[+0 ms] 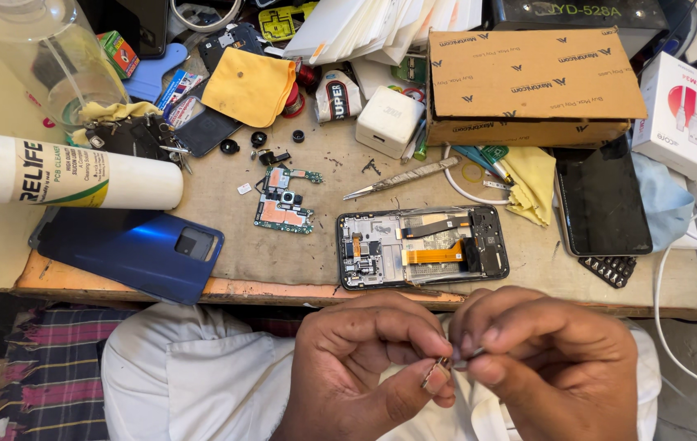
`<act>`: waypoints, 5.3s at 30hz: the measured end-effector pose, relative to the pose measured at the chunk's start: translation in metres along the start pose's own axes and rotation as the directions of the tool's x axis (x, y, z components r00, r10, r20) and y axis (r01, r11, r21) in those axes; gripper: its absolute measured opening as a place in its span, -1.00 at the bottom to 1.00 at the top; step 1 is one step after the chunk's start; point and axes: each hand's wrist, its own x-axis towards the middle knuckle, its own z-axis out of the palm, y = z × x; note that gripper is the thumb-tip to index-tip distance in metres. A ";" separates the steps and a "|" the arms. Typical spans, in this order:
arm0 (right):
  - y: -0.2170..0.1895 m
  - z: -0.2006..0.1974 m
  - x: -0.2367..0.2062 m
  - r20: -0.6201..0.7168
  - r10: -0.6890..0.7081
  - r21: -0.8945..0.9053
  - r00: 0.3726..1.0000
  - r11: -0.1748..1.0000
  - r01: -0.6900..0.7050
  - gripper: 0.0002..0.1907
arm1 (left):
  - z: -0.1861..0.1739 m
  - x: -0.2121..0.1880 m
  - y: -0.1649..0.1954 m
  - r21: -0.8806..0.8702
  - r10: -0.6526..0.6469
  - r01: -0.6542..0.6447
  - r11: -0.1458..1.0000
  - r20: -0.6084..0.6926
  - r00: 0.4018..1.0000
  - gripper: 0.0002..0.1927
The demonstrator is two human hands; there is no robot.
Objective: The person repairs a disassembled smartphone on a cluttered workbench. They peel and position a small flex-cable component by hand, use tweezers to handle tiny parts, pry and press connectors on the phone's midframe with a flat metal tool, and continue fitting small components into the open phone body.
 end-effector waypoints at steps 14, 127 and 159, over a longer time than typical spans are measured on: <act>-0.011 0.013 0.001 -0.046 -0.109 -0.139 0.993 0.985 0.101 -0.78 | 0.002 -0.002 0.001 -0.035 0.013 -0.012 0.999 0.025 1.000 -0.84; -0.029 0.039 0.000 0.091 -0.202 -0.879 0.975 0.444 0.174 -0.88 | 0.035 0.000 0.057 0.879 0.335 -0.389 0.277 0.291 0.896 -0.80; 0.000 0.010 -0.022 -0.019 -0.074 -0.728 0.997 0.684 0.037 -0.89 | 0.021 -0.006 0.050 0.909 0.284 -0.338 0.243 0.266 0.921 -0.80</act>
